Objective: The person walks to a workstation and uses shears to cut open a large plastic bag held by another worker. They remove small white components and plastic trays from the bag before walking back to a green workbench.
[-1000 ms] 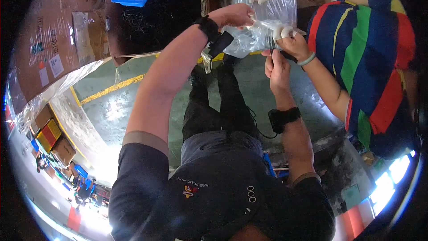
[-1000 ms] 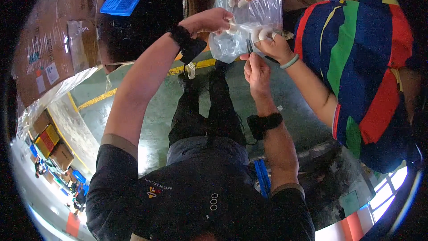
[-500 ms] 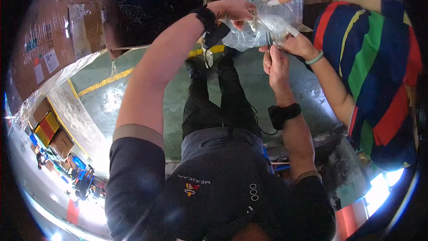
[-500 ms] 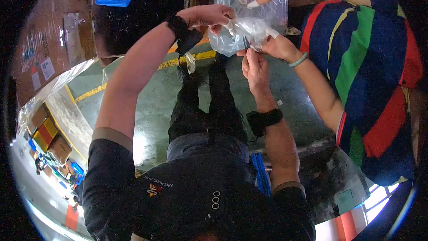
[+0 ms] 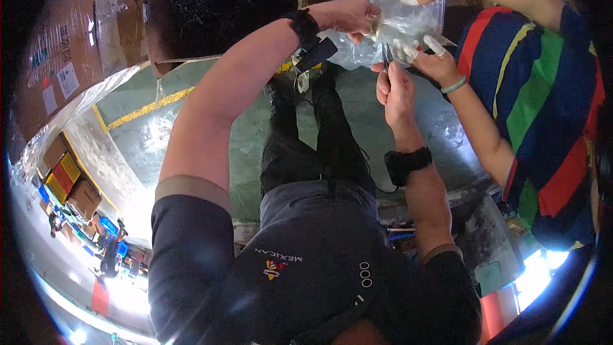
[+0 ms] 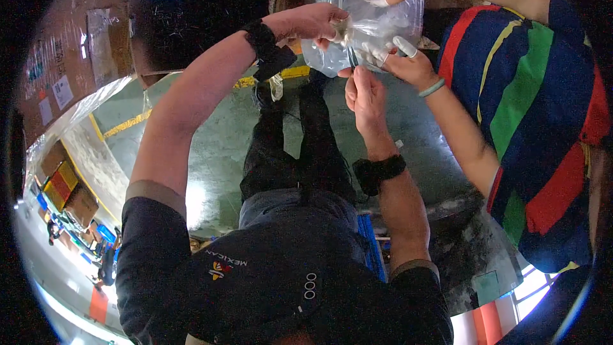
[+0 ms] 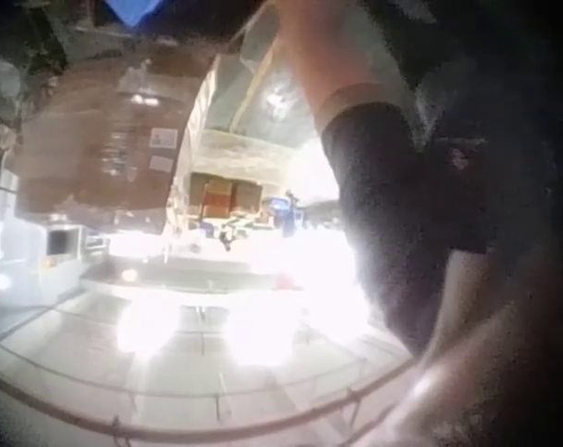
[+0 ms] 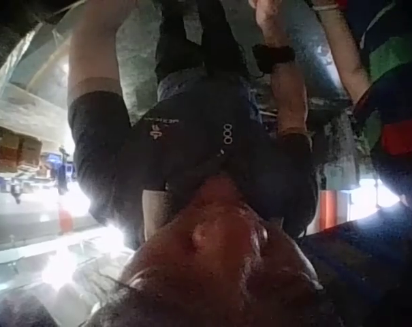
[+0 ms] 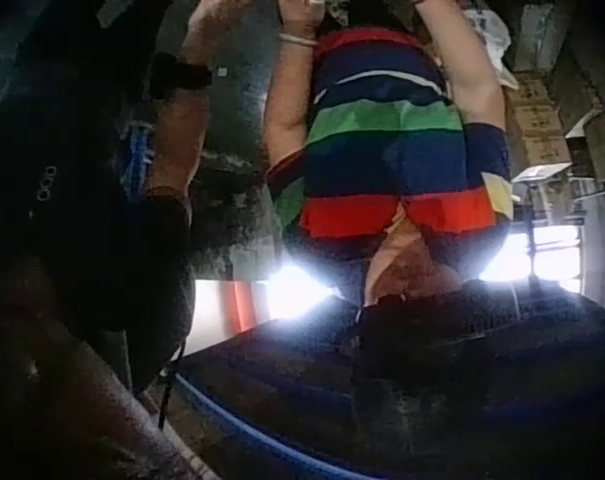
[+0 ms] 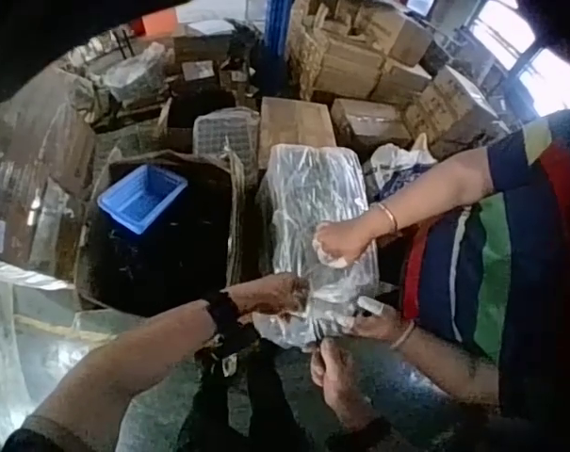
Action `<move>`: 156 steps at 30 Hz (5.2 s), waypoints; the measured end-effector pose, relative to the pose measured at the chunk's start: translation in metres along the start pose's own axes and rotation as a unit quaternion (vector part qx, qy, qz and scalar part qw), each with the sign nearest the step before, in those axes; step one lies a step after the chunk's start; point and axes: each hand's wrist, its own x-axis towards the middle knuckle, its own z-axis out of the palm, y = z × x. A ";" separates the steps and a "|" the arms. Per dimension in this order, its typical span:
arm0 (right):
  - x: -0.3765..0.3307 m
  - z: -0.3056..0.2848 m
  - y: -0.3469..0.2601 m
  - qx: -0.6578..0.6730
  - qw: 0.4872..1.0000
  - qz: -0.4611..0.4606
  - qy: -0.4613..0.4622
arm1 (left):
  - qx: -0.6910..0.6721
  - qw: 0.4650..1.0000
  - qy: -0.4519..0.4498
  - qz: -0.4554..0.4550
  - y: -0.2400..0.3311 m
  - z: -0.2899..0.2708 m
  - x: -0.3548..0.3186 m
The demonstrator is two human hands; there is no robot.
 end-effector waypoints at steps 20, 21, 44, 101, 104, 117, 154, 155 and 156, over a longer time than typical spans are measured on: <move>0.010 0.023 0.017 0.060 0.998 0.013 0.023 | 0.012 0.997 0.050 0.064 -0.014 -0.015 0.001; 0.010 0.022 0.017 0.060 0.998 0.014 0.023 | 0.027 0.996 0.061 0.066 -0.015 -0.015 0.002; 0.000 0.006 0.005 0.021 0.999 0.007 0.042 | -0.118 0.993 -0.008 0.015 -0.007 -0.001 0.017; 0.004 0.013 0.020 0.013 0.995 -0.005 0.095 | 0.221 0.893 0.364 0.143 -0.030 0.064 -0.007; 0.009 0.014 0.023 0.013 0.994 0.003 0.107 | 0.211 0.896 0.360 0.151 -0.031 0.060 -0.012; 0.028 0.025 0.029 0.014 0.994 -0.043 0.104 | 0.128 0.927 0.304 0.177 -0.037 0.040 -0.010; 0.011 0.022 0.032 0.037 0.994 -0.023 0.103 | 0.215 0.923 0.313 0.065 -0.038 0.020 -0.013; 0.010 0.023 0.032 0.036 0.993 -0.024 0.107 | 0.213 0.920 0.319 0.077 -0.039 0.020 -0.014; 0.009 0.024 0.031 0.035 0.993 -0.024 0.111 | 0.211 0.917 0.325 0.089 -0.041 0.021 -0.015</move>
